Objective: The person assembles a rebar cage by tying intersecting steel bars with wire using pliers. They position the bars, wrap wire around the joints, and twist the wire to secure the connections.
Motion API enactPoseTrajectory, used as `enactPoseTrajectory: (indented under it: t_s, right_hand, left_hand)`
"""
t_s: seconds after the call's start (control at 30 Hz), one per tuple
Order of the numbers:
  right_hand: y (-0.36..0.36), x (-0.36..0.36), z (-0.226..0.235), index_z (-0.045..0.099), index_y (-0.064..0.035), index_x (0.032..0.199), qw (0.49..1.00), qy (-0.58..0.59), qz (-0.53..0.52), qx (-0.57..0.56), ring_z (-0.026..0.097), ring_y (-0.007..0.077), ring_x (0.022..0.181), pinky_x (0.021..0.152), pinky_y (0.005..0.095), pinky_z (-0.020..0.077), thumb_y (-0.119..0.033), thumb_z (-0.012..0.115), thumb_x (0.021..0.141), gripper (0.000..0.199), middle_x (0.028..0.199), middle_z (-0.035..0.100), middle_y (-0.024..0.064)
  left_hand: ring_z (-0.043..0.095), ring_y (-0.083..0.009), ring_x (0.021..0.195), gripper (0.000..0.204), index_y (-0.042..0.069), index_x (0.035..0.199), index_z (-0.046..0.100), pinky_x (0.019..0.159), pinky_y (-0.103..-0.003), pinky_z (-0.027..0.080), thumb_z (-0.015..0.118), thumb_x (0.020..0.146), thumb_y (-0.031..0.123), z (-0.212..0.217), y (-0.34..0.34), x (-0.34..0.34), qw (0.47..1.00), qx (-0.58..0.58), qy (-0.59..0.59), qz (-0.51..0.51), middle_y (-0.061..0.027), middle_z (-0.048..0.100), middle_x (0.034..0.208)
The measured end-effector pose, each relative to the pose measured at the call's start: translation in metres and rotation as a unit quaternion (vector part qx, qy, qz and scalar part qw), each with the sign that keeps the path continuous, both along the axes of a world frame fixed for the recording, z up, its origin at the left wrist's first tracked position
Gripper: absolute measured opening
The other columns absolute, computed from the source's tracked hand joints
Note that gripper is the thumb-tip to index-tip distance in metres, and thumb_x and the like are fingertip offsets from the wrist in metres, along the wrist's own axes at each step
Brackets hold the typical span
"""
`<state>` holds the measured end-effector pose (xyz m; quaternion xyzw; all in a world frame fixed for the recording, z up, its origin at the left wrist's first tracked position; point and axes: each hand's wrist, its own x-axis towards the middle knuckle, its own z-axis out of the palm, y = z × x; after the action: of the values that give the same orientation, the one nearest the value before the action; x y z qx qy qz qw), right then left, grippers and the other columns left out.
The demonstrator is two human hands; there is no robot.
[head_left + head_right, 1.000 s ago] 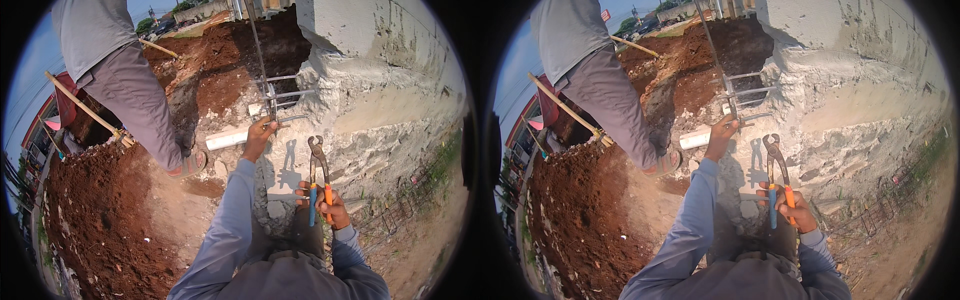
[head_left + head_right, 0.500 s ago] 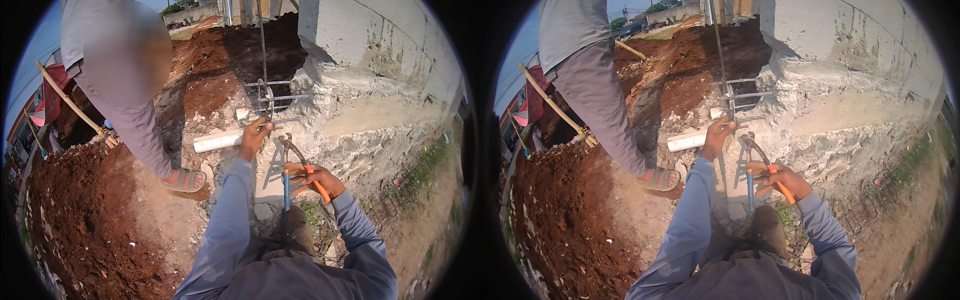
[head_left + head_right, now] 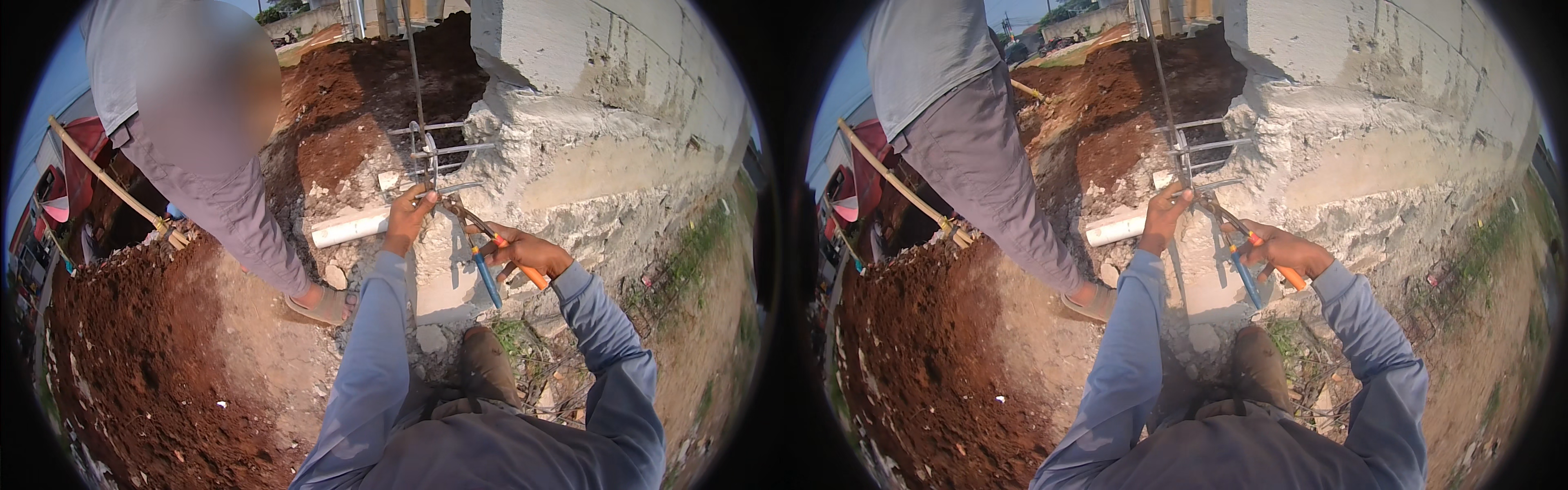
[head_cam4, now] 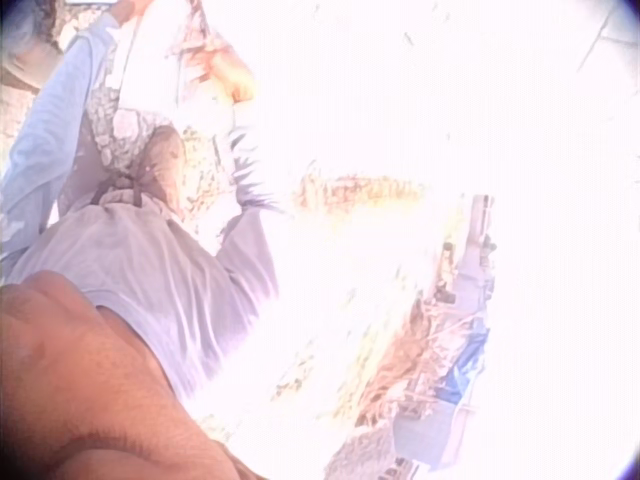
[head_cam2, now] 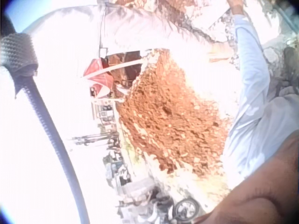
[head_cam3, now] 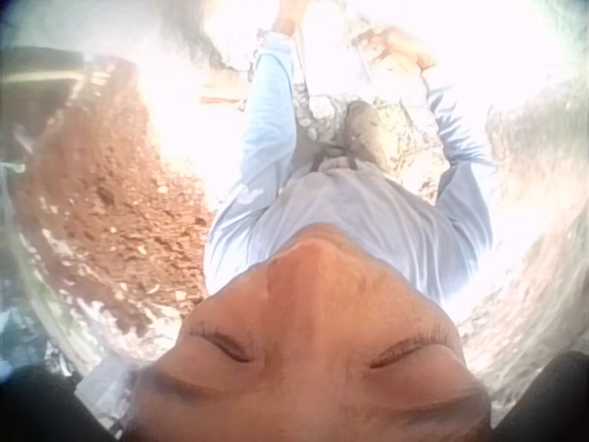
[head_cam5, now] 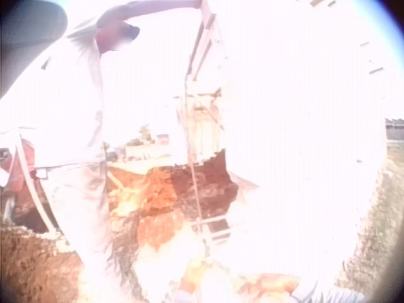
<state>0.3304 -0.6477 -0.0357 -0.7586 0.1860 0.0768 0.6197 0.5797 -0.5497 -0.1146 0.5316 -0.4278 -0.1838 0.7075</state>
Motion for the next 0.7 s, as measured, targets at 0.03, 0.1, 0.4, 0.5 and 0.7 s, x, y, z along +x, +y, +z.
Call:
enactPoseTrajectory:
  t_s: [0.03,0.1,0.4,0.5,0.7]
  right_hand:
    - [-0.002,0.000,0.003,0.034,-0.0268,0.151,1.000,0.001,0.005,-0.011,0.057,0.0195,0.108,0.079,0.0373,0.0545,-0.012,0.063,0.085,0.073,0.124,0.058,0.0084]
    - [-0.004,0.001,0.007,0.033,-0.0280,0.151,0.999,0.003,0.013,-0.029,0.057,0.0194,0.108,0.079,0.0369,0.0542,-0.011,0.062,0.085,0.074,0.126,0.057,0.0088]
    - [-0.014,0.015,0.006,0.042,-0.0171,0.142,0.980,-0.017,0.070,-0.185,0.056,0.0188,0.102,0.080,0.0329,0.0465,-0.009,0.060,0.085,0.060,0.108,0.056,0.0071]
    - [-0.016,0.014,0.000,0.042,-0.0113,0.139,0.975,-0.037,0.064,-0.212,0.058,0.0205,0.101,0.083,0.0353,0.0456,-0.012,0.061,0.086,0.056,0.107,0.058,0.0103]
    - [-0.001,0.007,0.008,0.039,-0.0056,0.135,0.977,-0.052,0.029,-0.205,0.063,0.0230,0.085,0.079,0.0379,0.0472,-0.018,0.062,0.090,0.052,0.096,0.063,0.0119]
  left_hand:
    - [0.058,-0.0108,0.092,0.045,-0.001,0.118,0.064,0.084,-0.026,0.047,0.070,0.092,0.035,-0.001,-0.001,0.002,1.000,-0.008,0.001,-0.011,-0.0046,0.067,0.101]
    - [0.058,-0.0105,0.092,0.044,-0.001,0.118,0.064,0.084,-0.026,0.047,0.070,0.092,0.034,-0.002,-0.002,0.003,1.000,-0.016,0.000,-0.025,-0.0045,0.067,0.101]
    - [0.057,-0.0103,0.091,0.036,-0.002,0.116,0.064,0.084,-0.025,0.046,0.068,0.094,0.026,0.000,0.000,0.003,0.999,-0.027,0.007,-0.032,-0.0036,0.066,0.101]
    - [0.057,-0.0099,0.090,0.035,-0.002,0.115,0.065,0.083,-0.024,0.046,0.068,0.094,0.026,0.002,0.000,0.000,0.999,-0.033,0.007,-0.040,-0.0030,0.066,0.100]
    - [0.057,-0.0090,0.089,0.037,-0.001,0.115,0.065,0.082,-0.024,0.046,0.069,0.093,0.029,-0.002,-0.002,0.001,0.999,-0.029,0.005,-0.020,-0.0020,0.066,0.098]
